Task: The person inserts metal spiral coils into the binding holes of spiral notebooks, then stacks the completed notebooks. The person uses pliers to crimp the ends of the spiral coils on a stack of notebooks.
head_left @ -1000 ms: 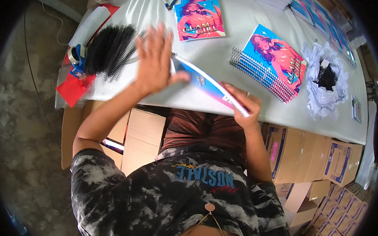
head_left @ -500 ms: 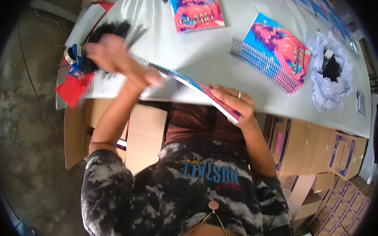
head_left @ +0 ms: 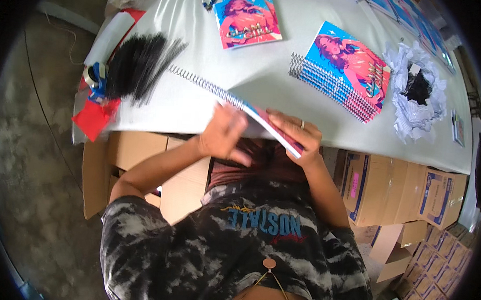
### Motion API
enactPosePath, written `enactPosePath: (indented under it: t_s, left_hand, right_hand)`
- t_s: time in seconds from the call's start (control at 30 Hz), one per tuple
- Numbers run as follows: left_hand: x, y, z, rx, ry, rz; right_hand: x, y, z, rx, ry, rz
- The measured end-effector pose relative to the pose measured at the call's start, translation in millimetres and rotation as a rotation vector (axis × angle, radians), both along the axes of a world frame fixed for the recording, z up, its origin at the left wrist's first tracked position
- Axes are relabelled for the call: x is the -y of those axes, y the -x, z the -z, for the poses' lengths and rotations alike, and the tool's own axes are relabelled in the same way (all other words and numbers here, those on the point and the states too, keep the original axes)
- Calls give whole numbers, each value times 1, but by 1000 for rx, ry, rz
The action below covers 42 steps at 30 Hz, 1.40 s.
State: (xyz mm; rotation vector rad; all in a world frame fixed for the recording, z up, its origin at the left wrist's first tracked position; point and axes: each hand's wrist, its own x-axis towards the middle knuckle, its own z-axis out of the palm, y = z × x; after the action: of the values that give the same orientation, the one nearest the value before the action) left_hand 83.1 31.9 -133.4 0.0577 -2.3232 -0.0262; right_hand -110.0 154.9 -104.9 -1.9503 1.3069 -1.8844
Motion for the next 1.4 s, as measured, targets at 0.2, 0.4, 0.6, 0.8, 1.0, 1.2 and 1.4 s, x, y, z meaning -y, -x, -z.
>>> enactPosePath:
  t_s: [0.2,0.4,0.6,0.8,1.0,1.2,1.4]
  left_hand:
    - [29,16,-32,-156,287,-103]
    - [8,-17,5,-8,344,16]
    - [-8,25,-20,29,35,-39]
    - [-2,36,-19,-241,33,-140]
    - [-11,25,-19,-114,291,78]
    - [-13,27,-19,-6,22,-67]
    - [43,22,33,194,612,-100]
  right_hand:
    - [-1,-15,-8,-84,-1,-45]
    - [2,-8,-10,-79,4,-52]
    - [4,-9,6,-164,-45,22]
    - [6,-21,-6,-27,-57,42]
    - [10,-13,8,99,-59,98]
    - [10,-22,1,54,-37,13]
    - [12,-25,5,-27,-72,14]
